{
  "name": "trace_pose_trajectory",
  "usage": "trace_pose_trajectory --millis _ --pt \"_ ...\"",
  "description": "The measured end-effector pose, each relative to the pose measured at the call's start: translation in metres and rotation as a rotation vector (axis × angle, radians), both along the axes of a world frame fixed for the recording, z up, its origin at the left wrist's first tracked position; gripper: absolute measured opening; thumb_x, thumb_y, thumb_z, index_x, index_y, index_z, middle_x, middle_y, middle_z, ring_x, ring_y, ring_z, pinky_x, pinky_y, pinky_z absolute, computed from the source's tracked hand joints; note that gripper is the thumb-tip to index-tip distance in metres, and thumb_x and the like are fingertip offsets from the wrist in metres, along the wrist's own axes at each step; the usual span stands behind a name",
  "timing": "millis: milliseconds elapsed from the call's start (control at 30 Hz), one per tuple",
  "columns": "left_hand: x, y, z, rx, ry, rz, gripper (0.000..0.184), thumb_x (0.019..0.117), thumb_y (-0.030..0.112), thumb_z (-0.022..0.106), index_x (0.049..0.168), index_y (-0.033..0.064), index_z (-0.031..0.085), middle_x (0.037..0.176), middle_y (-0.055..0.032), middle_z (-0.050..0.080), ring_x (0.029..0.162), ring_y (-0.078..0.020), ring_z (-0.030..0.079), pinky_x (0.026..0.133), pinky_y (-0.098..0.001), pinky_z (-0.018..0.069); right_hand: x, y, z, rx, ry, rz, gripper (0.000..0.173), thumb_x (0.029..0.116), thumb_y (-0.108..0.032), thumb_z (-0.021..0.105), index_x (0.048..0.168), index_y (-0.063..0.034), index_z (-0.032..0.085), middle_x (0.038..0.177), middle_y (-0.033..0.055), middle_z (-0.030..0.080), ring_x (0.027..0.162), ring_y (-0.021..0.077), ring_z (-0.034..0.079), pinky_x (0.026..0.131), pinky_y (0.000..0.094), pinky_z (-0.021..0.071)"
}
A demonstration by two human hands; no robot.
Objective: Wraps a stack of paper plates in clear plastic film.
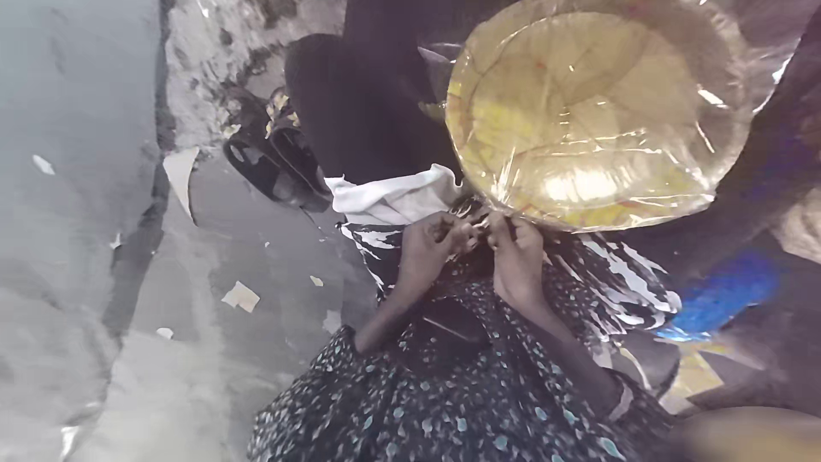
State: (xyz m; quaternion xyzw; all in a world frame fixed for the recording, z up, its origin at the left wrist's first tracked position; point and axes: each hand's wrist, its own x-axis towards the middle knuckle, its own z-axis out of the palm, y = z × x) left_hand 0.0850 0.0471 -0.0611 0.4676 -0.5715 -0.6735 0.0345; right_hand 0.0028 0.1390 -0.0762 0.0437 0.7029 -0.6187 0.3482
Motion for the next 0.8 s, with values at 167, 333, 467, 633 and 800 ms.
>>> trace_pose_trajectory --millis 167,333,467,633,800 --pt "-0.007 0.007 -0.006 0.170 0.004 -0.076 0.016 0.1017 0.006 0.057 0.096 -0.0047 0.068 0.074 0.0024 0.067 0.063 0.0012 0.062 0.061 -0.0161 0.0529 -0.002 -0.002 0.000 -0.036 -0.070 -0.010 0.014 0.1032 -0.002 0.048 0.097 -0.0039 0.060 0.074 -0.0054 0.062 0.063 -0.0004 0.060 0.061 0.0178 0.0545" --pt "-0.027 0.008 -0.013 0.273 0.066 0.118 0.011 0.1014 0.007 0.060 0.100 -0.0007 0.068 0.075 0.0014 0.065 0.059 -0.0008 0.056 0.056 -0.0164 0.0489 -0.010 0.008 -0.011 -0.081 -0.043 0.056 0.016 0.1039 -0.002 0.047 0.106 -0.0037 0.062 0.086 -0.0052 0.066 0.080 0.0004 0.065 0.078 0.0216 0.0569" --pt "-0.036 0.011 -0.014 0.313 0.085 0.170 0.013 0.1033 0.009 0.056 0.100 0.0021 0.067 0.075 0.0026 0.062 0.060 -0.0010 0.054 0.056 -0.0163 0.0470 -0.014 0.010 -0.009 -0.025 -0.046 0.057 0.016 0.1029 0.000 0.048 0.105 -0.0030 0.063 0.088 -0.0069 0.067 0.084 -0.0033 0.065 0.081 0.0190 0.0555" --pt "-0.038 0.015 -0.015 0.635 0.157 0.367 0.022 0.1113 0.020 0.036 0.114 0.0133 0.057 0.085 0.0051 0.060 0.066 -0.0015 0.056 0.063 -0.0174 0.0504 -0.014 0.004 -0.006 0.010 -0.102 0.062 0.017 0.1036 -0.001 0.046 0.110 -0.0012 0.061 0.089 -0.0041 0.063 0.081 -0.0011 0.062 0.078 0.0186 0.0546" --pt "-0.037 0.009 -0.017 0.672 0.229 0.413 0.026 0.1123 0.028 0.030 0.115 0.0189 0.054 0.080 0.0069 0.059 0.065 -0.0018 0.057 0.062 -0.0183 0.0510 -0.033 0.036 0.024 0.158 0.363 0.658 0.028 0.1023 -0.014 0.054 0.115 0.0070 0.067 0.098 0.0109 0.071 0.084 0.0051 0.066 0.078 0.0214 0.0549"
